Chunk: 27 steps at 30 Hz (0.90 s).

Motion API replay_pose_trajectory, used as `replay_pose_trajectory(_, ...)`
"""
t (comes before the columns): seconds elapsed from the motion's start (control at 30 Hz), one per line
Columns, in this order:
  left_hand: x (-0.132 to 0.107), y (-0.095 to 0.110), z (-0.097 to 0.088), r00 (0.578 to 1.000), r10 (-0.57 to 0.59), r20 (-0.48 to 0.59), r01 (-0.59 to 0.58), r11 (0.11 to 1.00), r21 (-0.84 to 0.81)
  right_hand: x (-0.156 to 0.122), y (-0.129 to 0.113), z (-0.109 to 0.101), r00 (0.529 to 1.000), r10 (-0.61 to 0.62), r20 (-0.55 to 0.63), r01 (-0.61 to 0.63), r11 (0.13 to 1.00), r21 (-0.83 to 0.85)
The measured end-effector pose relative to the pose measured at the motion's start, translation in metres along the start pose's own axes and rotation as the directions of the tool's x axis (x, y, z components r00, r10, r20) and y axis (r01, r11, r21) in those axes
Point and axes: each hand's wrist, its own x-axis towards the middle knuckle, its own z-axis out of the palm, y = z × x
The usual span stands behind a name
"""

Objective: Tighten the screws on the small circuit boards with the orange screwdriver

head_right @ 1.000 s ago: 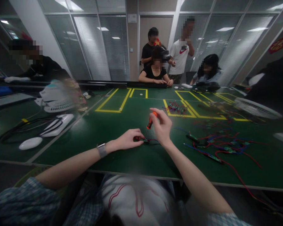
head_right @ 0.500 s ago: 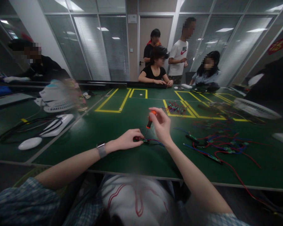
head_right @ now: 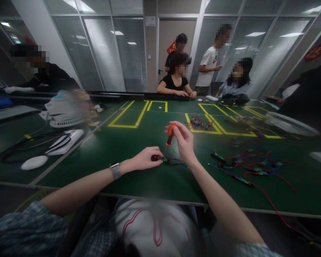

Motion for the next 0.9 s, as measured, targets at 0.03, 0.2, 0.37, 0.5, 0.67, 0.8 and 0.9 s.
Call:
replay_pose_trajectory(0.03,0.0,-0.0001,0.0,1.0,-0.003,0.002,0.003,1.0,0.002,0.0,0.0001,-0.0004,1.0,0.003,-0.003,-0.003,1.0,-0.008)
replay_pose_trajectory(0.2,-0.0005,-0.0006,0.0002,1.0,-0.004,0.002,0.004,1.0,0.014,0.0011,0.0018,-0.0019,0.999,0.003,-0.045,-0.006,0.999,-0.054)
replay_pose_trajectory(0.37,-0.0007,-0.0006,0.0003,1.0,0.003,-0.005,-0.003,1.0,0.018,0.0028,0.0016,-0.0012,0.995,0.022,-0.097,-0.028,0.998,-0.063)
replay_pose_trajectory(0.5,-0.0003,-0.0009,0.0003,1.0,-0.007,0.002,0.007,1.0,0.015,0.0033,0.0023,0.0002,0.995,0.029,-0.094,-0.033,0.999,-0.042)
replay_pose_trajectory(0.67,-0.0001,-0.0011,-0.0001,1.0,-0.005,0.011,0.005,1.0,0.007,0.0044,0.0021,-0.0015,0.992,0.116,-0.045,-0.112,0.991,0.078)
replay_pose_trajectory(0.8,-0.0002,-0.0019,0.0,1.0,0.007,0.011,-0.007,1.0,0.01,0.0054,-0.0004,-0.0057,0.977,0.206,0.063,-0.214,0.963,0.164)
replay_pose_trajectory(0.9,-0.0002,-0.0023,0.0003,1.0,0.003,0.012,-0.003,1.0,0.008,0.0044,-0.003,-0.0048,0.961,0.238,0.138,-0.263,0.942,0.21)
